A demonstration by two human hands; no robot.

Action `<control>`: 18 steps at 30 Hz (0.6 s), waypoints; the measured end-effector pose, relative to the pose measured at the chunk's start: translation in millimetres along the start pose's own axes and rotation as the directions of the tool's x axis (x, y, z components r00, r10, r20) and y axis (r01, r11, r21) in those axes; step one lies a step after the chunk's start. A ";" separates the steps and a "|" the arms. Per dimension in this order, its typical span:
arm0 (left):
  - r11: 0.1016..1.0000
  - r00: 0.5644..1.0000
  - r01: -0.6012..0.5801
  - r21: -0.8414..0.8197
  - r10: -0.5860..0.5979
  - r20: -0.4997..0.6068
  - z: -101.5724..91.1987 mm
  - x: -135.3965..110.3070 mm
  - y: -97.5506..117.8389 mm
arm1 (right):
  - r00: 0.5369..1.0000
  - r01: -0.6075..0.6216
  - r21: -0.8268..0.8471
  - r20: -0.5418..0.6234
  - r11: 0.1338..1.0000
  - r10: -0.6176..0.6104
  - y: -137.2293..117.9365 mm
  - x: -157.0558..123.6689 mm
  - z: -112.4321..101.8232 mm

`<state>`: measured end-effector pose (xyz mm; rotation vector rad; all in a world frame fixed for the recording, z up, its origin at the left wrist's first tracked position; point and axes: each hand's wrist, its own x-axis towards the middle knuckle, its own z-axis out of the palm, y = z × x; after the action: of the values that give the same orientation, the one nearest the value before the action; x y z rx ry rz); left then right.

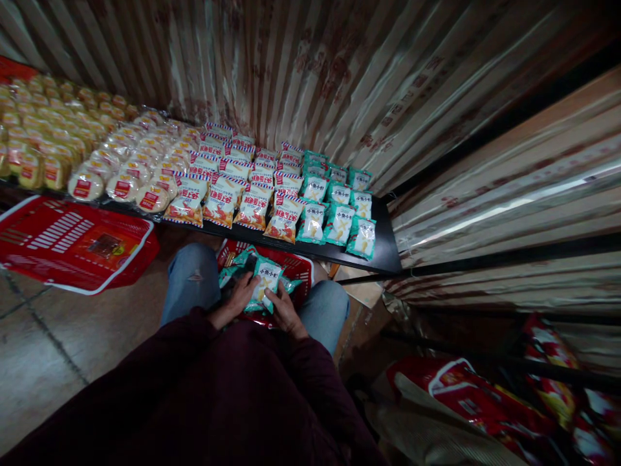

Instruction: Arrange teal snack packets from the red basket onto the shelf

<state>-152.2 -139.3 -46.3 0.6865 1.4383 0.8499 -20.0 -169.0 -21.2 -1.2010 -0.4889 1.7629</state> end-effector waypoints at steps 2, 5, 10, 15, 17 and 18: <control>0.999 0.999 -0.034 0.034 0.034 0.004 -0.1 -3.1 3.5 | 1.000 0.005 0.006 0.000 1.000 -0.005 -3.4 -4.4 3.5; 0.994 0.997 -0.083 0.077 0.082 0.013 -1.4 -7.3 10.7 | 1.000 0.009 0.022 -0.001 1.000 -0.009 -8.5 -10.9 6.9; 0.981 0.987 -0.162 0.108 0.160 0.020 -3.3 -11.4 21.3 | 1.000 0.026 0.011 0.009 1.000 -0.026 -17.4 -19.2 11.2; 0.966 0.974 -0.226 0.127 0.221 0.052 -3.4 -10.8 30.0 | 0.997 0.035 -0.020 0.063 0.999 -0.033 -28.4 -23.0 14.1; 0.957 0.966 -0.256 0.137 0.248 0.074 -4.7 -12.1 34.8 | 0.996 0.039 -0.050 0.083 0.998 -0.034 -33.7 -24.9 13.6; 0.952 0.962 -0.271 0.142 0.261 0.085 -5.6 -13.5 37.6 | 0.995 0.047 -0.072 0.093 0.996 -0.040 -36.4 -26.1 12.9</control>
<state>-160.2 -130.4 -7.8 1.0333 1.3797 0.9217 -11.8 -170.8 24.6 -1.1558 -0.6350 1.7814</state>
